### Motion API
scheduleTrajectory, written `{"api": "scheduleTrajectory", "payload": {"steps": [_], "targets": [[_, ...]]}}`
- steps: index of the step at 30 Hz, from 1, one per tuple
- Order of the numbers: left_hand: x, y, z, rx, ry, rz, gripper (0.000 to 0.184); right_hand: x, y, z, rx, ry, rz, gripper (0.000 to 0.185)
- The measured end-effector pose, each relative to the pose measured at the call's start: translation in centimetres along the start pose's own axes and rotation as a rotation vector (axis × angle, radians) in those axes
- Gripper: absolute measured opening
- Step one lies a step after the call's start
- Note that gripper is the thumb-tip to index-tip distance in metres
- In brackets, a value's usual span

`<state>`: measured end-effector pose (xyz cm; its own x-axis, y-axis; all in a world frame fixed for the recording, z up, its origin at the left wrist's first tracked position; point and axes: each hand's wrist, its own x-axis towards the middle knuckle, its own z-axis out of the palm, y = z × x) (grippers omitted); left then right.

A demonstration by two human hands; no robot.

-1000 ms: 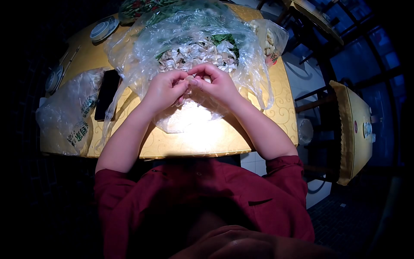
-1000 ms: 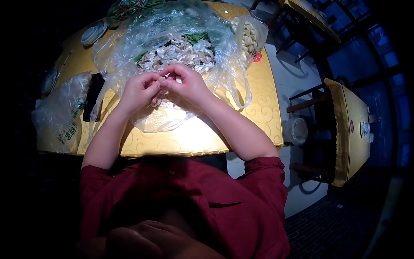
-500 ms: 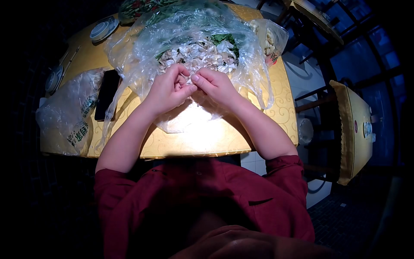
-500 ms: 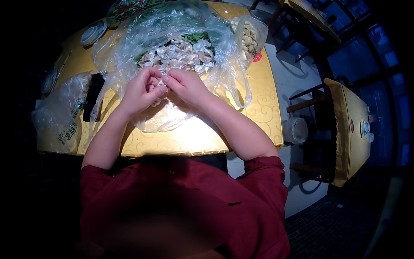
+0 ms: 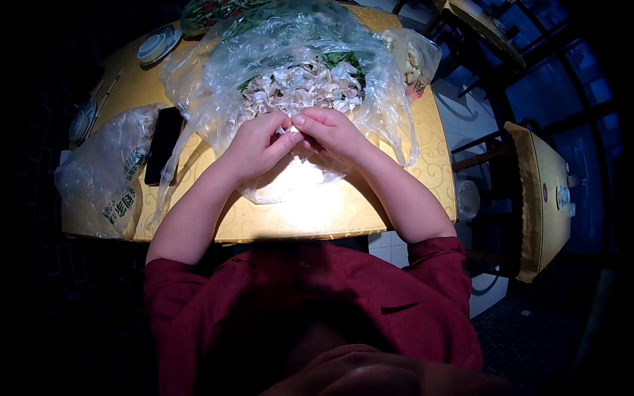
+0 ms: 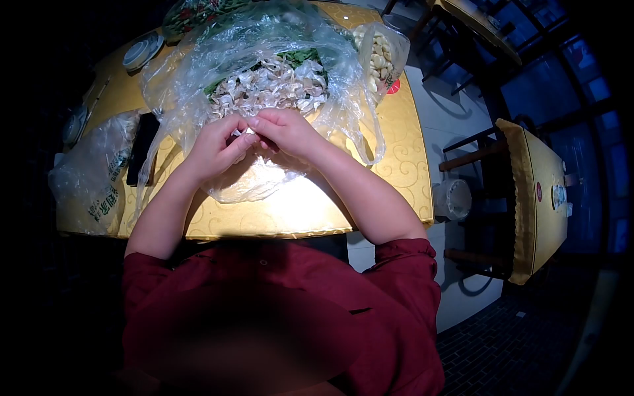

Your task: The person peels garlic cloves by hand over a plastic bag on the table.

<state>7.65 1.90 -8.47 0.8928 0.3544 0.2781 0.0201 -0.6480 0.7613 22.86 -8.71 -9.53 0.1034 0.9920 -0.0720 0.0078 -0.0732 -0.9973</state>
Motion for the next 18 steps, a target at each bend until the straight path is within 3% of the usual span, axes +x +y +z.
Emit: {"api": "scheduleTrajectory", "payload": {"steps": [3, 9, 12, 18], "targets": [[-0.1, -0.6, 0.2, -0.222, -0.066, -0.141, 0.023, -0.1, 0.0, -0.2, 0.022, -0.042, -0.014, 0.028], [-0.1, -1.7, 0.1, -0.364, -0.123, -0.123, 0.016, -0.3, -0.1, 0.1, 0.285, -0.080, 0.054, 0.026], [-0.1, -0.9, 0.0, -0.582, -0.164, -0.226, 0.012, -0.4, -0.2, 0.2, 0.449, -0.081, 0.088, 0.024], [0.0, -1.2, 0.0, -0.689, -0.203, -0.241, 0.010, -0.5, -0.1, 0.2, 0.379, -0.037, 0.112, 0.023]]}}
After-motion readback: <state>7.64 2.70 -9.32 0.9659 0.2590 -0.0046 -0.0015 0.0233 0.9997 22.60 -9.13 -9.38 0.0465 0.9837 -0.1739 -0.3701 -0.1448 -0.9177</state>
